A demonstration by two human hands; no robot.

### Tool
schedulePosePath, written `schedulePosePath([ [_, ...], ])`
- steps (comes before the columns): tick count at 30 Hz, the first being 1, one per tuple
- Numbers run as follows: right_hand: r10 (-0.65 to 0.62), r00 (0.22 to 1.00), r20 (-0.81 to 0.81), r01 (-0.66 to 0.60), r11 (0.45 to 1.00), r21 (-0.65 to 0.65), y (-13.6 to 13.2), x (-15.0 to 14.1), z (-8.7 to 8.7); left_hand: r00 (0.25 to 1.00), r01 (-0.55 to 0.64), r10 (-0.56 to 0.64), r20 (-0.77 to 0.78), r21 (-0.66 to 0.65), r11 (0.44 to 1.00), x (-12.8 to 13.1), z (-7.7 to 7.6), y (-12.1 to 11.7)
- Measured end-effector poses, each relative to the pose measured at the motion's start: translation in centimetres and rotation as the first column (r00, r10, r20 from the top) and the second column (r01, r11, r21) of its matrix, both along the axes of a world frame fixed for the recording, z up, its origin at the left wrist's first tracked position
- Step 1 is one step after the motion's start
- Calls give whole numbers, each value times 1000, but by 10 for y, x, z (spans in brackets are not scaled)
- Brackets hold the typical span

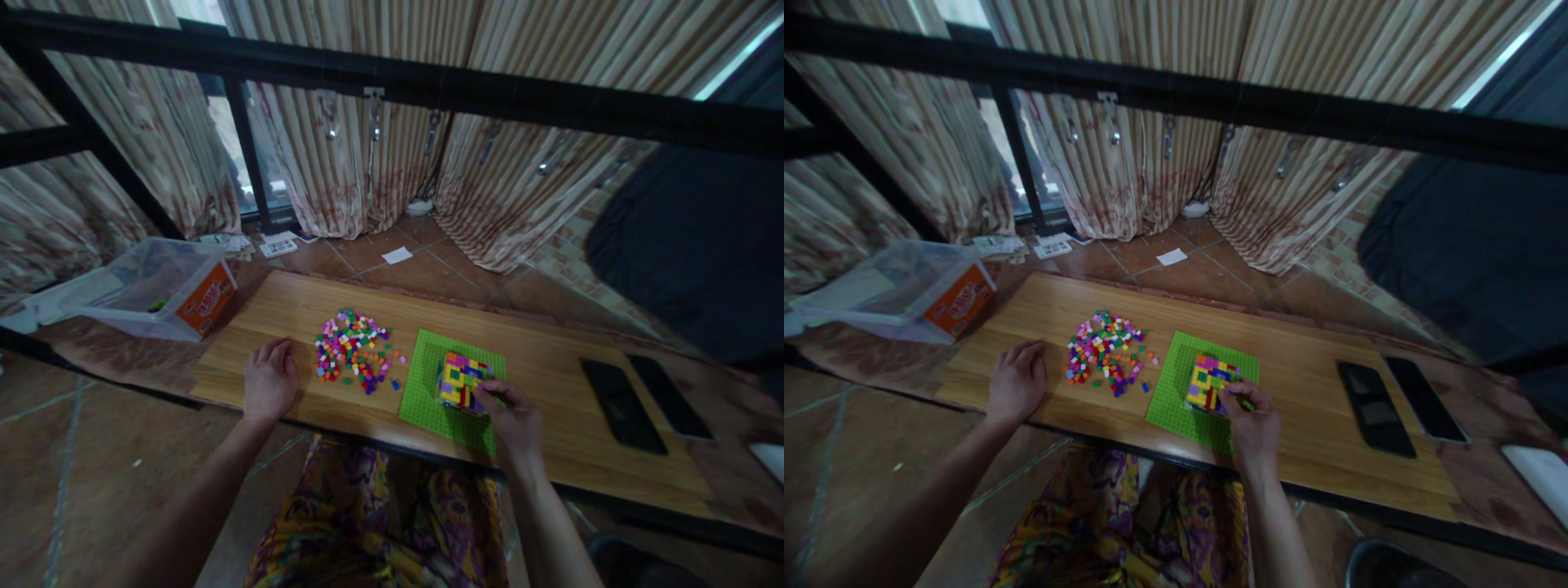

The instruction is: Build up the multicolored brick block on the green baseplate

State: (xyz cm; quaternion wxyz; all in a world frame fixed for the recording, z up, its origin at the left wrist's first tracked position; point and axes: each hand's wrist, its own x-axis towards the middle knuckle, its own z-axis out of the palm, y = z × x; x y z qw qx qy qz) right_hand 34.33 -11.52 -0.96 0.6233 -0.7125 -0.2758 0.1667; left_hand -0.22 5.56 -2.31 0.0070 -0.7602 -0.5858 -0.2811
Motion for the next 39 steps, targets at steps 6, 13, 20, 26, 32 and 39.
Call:
schedulePosePath([
  [6,-35,978,-204,43,999,34,5,-5,4,1000,4,-4,-6,15,1000,0,-2,1],
  [13,-28,965,-262,46,997,60,-1,-9,8,1000,15,-15,-1,0,1000,0,0,0],
  [20,-215,970,-111,219,975,30,-34,-24,34,1000,7,-7,1,-1,1000,1,0,-1],
  [26,68,997,-36,-69,997,-46,-41,-81,30,1000,0,0,16,-6,1000,2,0,-3],
  [32,383,924,-4,-380,915,-136,-26,-121,14,999,-7,8,41,-26,1000,4,2,-6],
  [39,498,856,141,-465,859,-214,2,-122,15,999,-14,17,49,-58,998,4,4,-8],
])
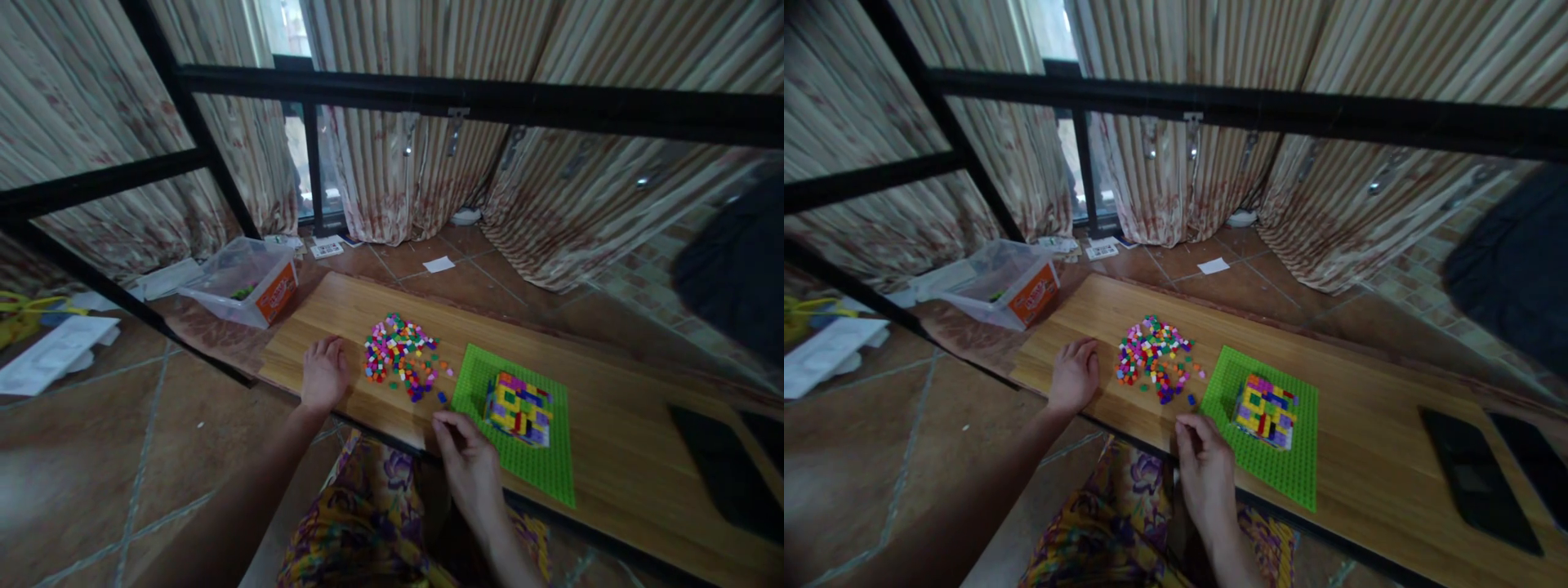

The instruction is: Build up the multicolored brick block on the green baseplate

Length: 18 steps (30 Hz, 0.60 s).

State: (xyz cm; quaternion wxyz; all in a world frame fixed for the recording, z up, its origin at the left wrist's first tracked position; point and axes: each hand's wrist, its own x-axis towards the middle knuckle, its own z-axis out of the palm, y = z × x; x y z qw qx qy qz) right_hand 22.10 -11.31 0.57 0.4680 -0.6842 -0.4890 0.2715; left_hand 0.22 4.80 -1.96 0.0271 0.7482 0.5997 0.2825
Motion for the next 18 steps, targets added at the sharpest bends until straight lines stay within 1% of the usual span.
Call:
schedulePosePath([
  [6,43,983,176,-52,998,44,43,-1,2,1000,-9,10,11,-19,1000,1,1,-1],
  [10,104,940,324,-120,992,29,70,-3,1,1000,-11,11,19,-14,1000,2,1,-2],
  [14,159,868,470,-185,983,9,87,-9,-3,999,-10,10,34,-13,1000,2,1,-3],
  [18,184,821,540,-211,977,-12,94,-10,-10,999,-10,11,40,-16,1000,2,0,-3],
])
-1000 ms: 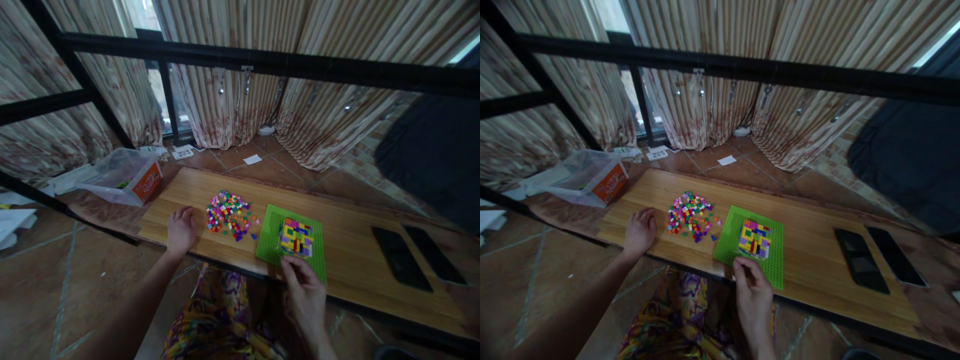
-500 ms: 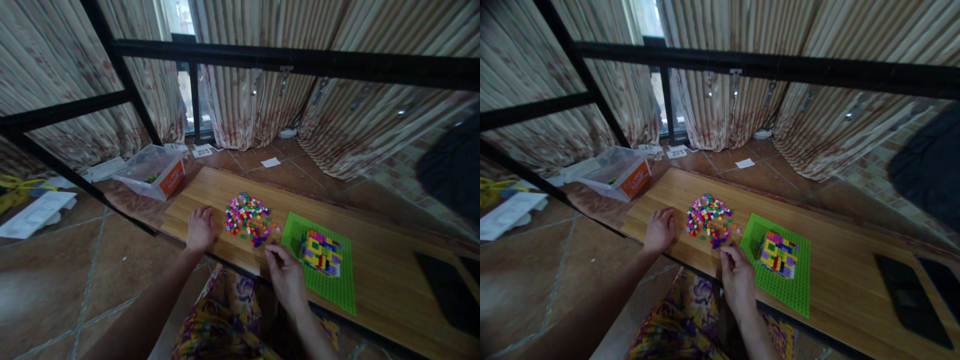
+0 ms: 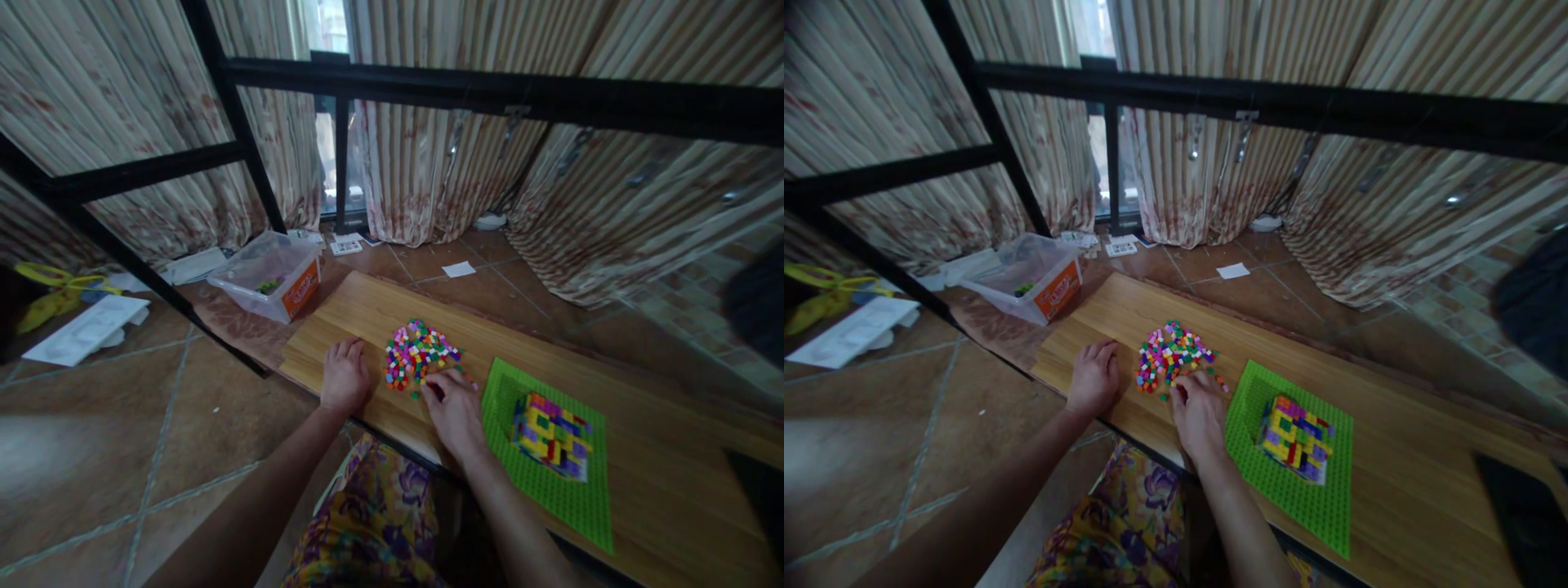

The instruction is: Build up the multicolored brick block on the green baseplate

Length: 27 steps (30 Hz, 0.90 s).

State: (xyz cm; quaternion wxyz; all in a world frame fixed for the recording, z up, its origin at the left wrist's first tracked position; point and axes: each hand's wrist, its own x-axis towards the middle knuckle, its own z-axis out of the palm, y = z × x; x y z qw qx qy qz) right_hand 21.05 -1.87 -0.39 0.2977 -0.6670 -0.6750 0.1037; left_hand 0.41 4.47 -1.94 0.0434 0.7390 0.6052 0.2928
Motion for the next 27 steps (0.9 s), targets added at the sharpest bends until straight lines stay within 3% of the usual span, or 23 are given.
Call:
schedulePosePath([
  [8,-52,998,37,51,998,29,3,18,2,1000,-1,1,12,-11,1000,1,-1,-1],
  [12,-13,996,83,12,1000,14,3,6,2,1000,-10,10,11,-4,1000,1,0,-1],
  [18,-64,979,192,56,997,47,5,-13,2,1000,8,-8,0,-4,1000,0,-1,1],
  [23,-83,995,-64,83,997,0,-11,-16,19,1000,1,-1,-16,18,1000,-3,-1,4],
  [27,-178,892,-416,171,984,-54,-53,-5,26,999,27,-25,-48,48,998,-6,-2,7],
])
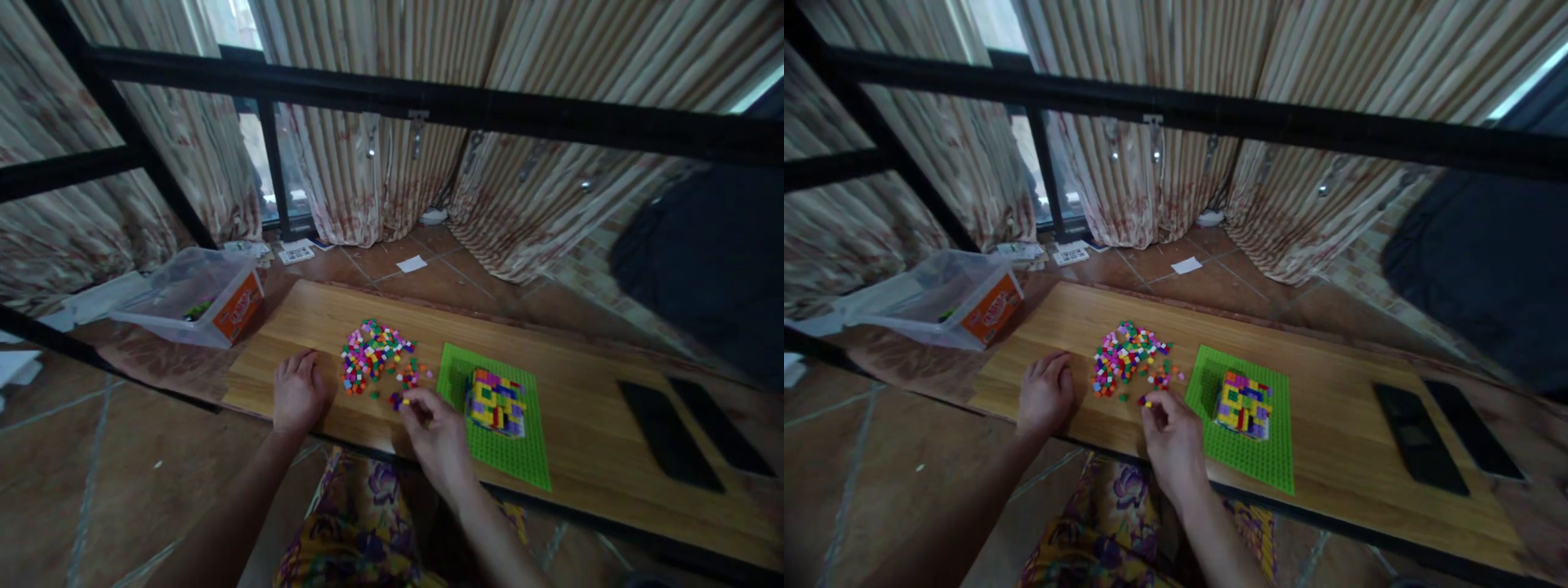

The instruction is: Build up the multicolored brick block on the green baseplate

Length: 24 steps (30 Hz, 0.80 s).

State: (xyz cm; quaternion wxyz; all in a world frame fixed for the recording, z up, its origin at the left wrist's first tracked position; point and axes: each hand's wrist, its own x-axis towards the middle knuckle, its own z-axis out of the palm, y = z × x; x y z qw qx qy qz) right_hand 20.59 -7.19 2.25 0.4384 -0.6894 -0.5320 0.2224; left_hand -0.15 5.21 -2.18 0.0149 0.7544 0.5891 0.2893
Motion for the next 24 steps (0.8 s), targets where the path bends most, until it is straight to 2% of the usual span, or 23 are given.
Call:
schedulePosePath([
  [2,-89,986,-144,93,996,19,-27,14,-1,1000,5,-5,-14,10,1000,-1,-1,1],
  [4,-239,941,-238,249,968,10,-52,35,-2,1000,13,-13,-22,12,1000,-2,-1,2],
  [7,-440,844,-307,457,889,-17,-76,72,-3,999,20,-20,-30,23,1000,-2,-1,3],
  [10,-574,769,-283,587,808,-44,-82,106,-4,999,21,-20,-39,36,999,-3,-1,4],
  [12,-616,748,-247,626,778,-48,-79,121,-5,999,24,-22,-39,42,999,-3,-2,5],
  [15,-616,771,-158,620,784,-29,-70,131,-7,999,28,-26,-37,52,998,-4,-3,6],
  [19,-611,792,19,611,791,-13,-62,131,-7,998,35,-32,-57,53,998,-5,-1,7],
  [24,-605,790,102,609,793,-16,-62,130,-7,996,40,-34,-85,71,997,-4,0,7],
])
